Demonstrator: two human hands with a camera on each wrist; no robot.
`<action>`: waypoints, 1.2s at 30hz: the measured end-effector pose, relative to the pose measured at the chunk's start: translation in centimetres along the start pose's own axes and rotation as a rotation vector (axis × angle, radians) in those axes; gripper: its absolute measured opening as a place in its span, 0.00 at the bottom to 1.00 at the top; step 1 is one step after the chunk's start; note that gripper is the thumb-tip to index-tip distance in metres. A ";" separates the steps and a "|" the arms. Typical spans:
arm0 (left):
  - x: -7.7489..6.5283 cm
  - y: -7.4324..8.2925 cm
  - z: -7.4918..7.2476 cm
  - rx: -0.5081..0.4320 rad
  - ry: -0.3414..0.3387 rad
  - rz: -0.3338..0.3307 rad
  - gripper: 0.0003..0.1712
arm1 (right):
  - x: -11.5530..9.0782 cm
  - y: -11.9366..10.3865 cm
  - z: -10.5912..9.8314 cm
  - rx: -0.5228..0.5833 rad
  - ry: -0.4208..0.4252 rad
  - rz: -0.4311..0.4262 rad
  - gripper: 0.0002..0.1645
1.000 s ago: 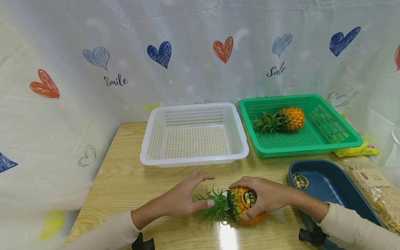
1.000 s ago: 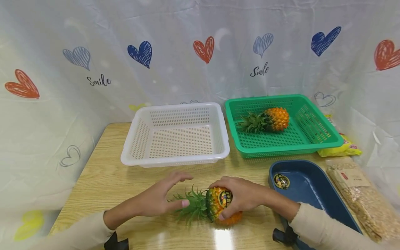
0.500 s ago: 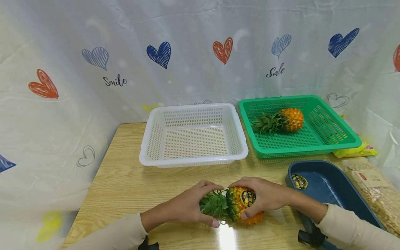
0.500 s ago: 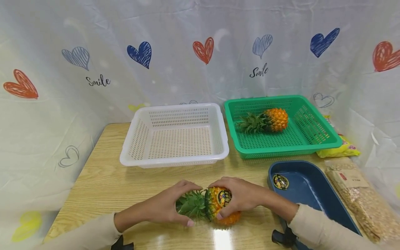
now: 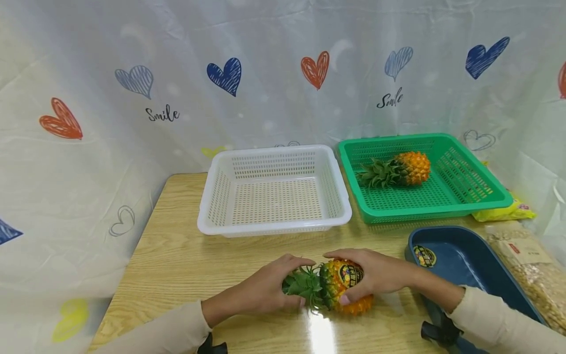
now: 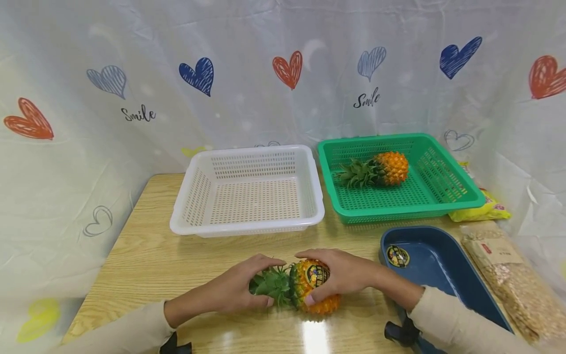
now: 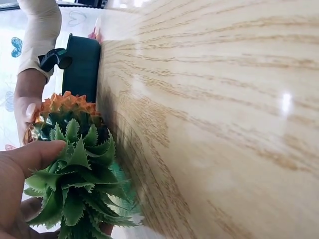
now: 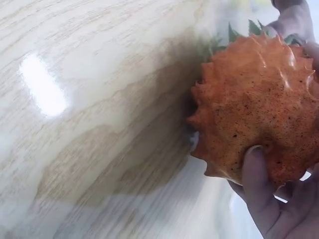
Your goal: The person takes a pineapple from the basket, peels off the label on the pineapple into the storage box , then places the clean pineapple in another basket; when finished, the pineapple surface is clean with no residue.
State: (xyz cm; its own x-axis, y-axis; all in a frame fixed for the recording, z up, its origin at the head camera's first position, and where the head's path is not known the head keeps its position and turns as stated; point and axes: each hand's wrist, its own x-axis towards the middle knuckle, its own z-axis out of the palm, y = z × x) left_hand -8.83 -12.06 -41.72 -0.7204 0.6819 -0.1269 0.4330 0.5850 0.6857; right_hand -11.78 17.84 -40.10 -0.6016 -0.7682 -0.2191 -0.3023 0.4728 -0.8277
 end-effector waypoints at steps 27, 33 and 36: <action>0.1 0.1 0.0 -0.005 -0.014 -0.017 0.43 | -1.5 0.2 -1.7 0.063 0.064 -0.136 0.18; 0.1 0.1 0.0 -0.009 -0.014 -0.026 0.43 | -1.5 0.3 -1.8 0.078 0.061 -0.127 0.18; 0.1 0.1 0.0 -0.008 -0.012 -0.027 0.43 | -1.4 0.2 -1.8 0.077 0.067 -0.129 0.18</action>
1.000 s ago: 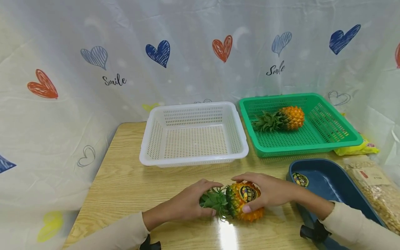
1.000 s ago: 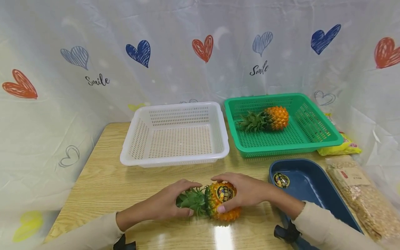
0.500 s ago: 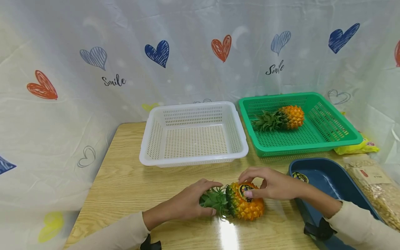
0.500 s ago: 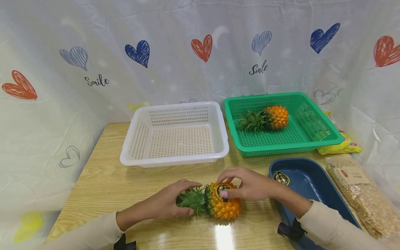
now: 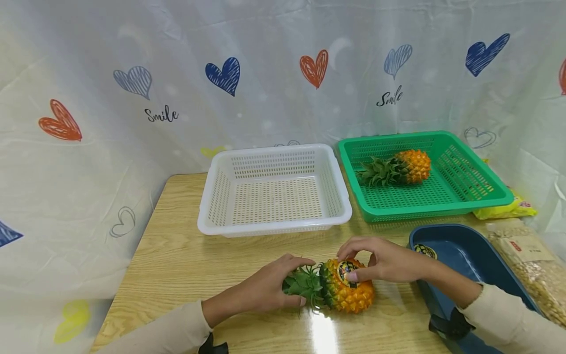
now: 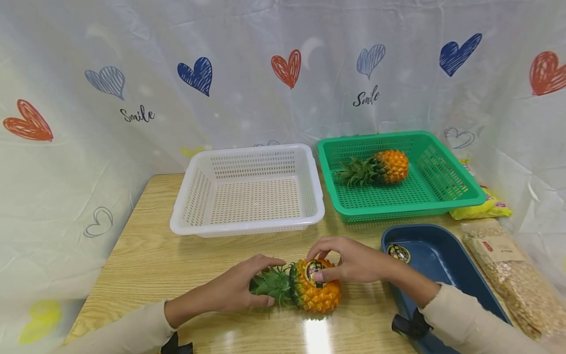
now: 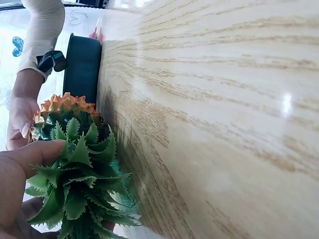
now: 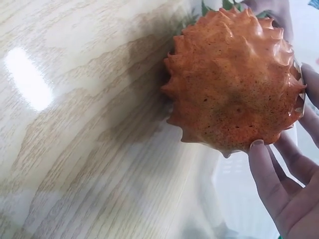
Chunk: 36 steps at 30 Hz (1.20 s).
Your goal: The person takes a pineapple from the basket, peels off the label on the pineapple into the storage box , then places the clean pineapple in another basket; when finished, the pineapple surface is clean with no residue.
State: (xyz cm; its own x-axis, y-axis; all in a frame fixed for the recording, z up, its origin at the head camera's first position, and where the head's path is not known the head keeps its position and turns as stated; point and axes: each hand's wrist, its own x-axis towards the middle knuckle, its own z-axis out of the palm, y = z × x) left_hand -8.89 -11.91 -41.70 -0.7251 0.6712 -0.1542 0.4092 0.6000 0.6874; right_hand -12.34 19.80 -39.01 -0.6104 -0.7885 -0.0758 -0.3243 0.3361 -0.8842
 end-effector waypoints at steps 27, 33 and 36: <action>-0.1 0.2 0.1 0.026 0.004 0.000 0.42 | 0.5 -1.4 -0.1 -0.019 0.013 -0.170 0.05; -0.1 0.2 0.1 0.013 -0.009 -0.016 0.42 | 0.2 -1.8 -0.3 -0.022 0.018 -0.191 0.04; -0.2 0.2 0.1 0.009 -0.011 -0.026 0.42 | 0.1 -2.0 -0.4 0.026 -0.007 -0.196 0.03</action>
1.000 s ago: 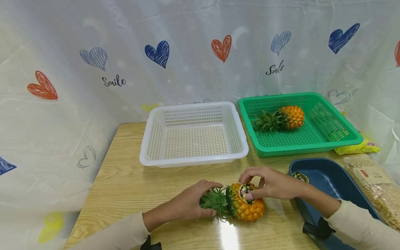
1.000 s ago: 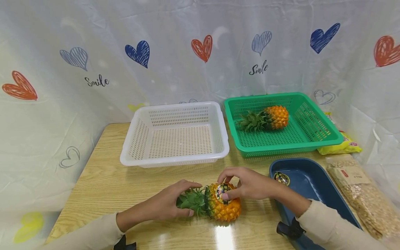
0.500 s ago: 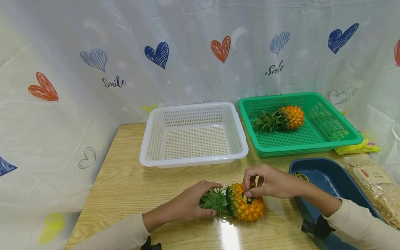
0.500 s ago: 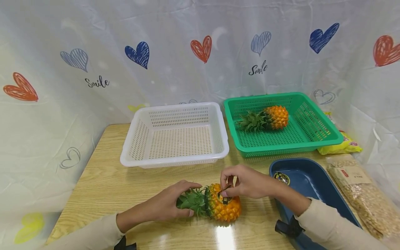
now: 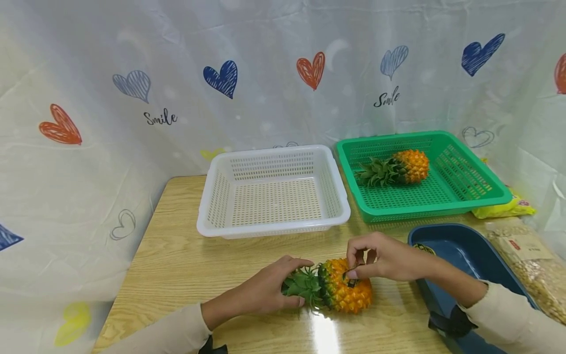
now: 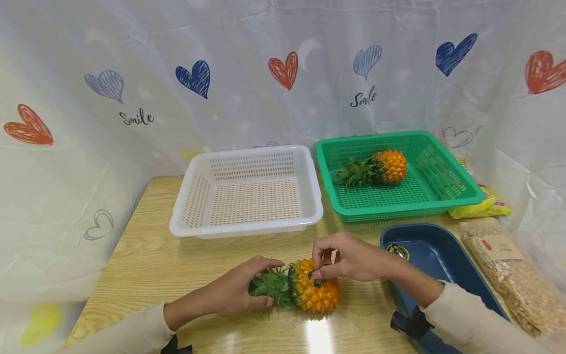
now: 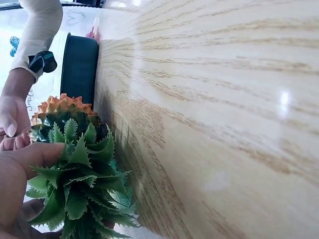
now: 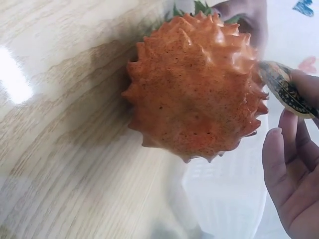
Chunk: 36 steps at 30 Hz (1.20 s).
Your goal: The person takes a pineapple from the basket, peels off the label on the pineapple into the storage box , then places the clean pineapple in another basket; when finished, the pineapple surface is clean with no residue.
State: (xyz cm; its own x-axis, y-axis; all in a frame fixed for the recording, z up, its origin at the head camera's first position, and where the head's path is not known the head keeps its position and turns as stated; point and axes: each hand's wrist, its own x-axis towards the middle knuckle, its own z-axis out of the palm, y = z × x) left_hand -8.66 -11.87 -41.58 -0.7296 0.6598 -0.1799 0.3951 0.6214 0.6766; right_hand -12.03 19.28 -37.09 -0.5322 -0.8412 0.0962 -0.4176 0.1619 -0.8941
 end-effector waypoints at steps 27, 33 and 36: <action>0.1 -0.1 0.0 -0.015 -0.001 -0.008 0.42 | -3.4 -0.2 -2.6 0.158 0.017 0.078 0.07; 0.0 -0.2 0.0 -0.014 -0.002 -0.009 0.42 | -4.8 0.3 -3.4 0.118 0.030 0.088 0.10; 0.0 -0.2 0.0 -0.016 -0.002 -0.008 0.42 | -5.6 0.5 -3.8 0.105 0.032 0.088 0.11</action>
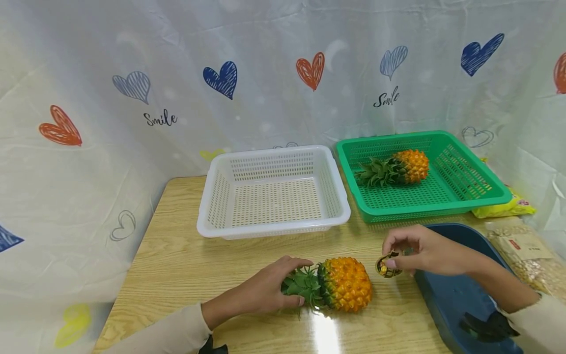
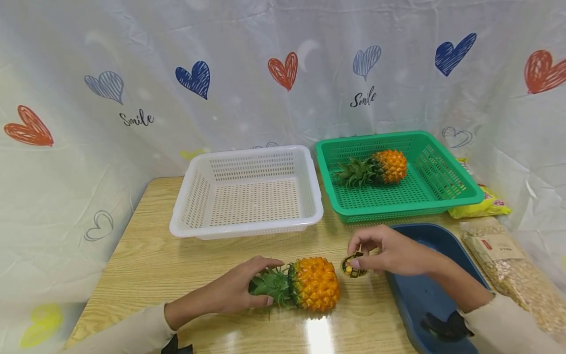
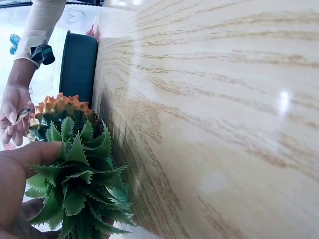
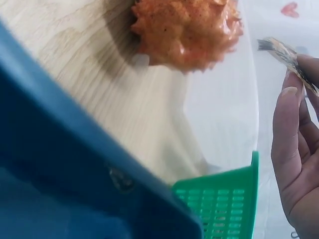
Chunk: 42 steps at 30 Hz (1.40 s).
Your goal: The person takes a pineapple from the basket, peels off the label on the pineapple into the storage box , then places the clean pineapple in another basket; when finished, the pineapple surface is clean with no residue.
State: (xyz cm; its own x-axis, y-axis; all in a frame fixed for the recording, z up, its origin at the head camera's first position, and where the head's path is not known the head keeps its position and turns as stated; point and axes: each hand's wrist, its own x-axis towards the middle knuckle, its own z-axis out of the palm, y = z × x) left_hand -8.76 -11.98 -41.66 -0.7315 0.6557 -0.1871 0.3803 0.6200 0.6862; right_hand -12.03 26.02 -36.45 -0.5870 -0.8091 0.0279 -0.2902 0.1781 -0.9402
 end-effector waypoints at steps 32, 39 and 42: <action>0.1 -0.2 0.0 -0.009 0.006 0.008 0.42 | -8.4 3.9 -4.7 0.027 0.084 0.188 0.15; 0.2 -0.3 0.1 -0.004 0.005 0.010 0.42 | -9.6 5.2 -5.6 0.054 0.021 0.231 0.16; 0.2 -0.3 0.1 -0.004 0.003 0.006 0.42 | -9.9 5.6 -6.0 0.109 -0.026 0.265 0.16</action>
State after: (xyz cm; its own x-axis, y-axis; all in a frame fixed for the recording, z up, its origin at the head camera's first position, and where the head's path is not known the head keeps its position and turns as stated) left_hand -8.97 -12.02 -41.97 -0.7305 0.6585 -0.1809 0.3827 0.6142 0.6901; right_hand -12.40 38.35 -39.95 -0.6113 -0.7569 -0.2314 -0.0450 0.3251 -0.9446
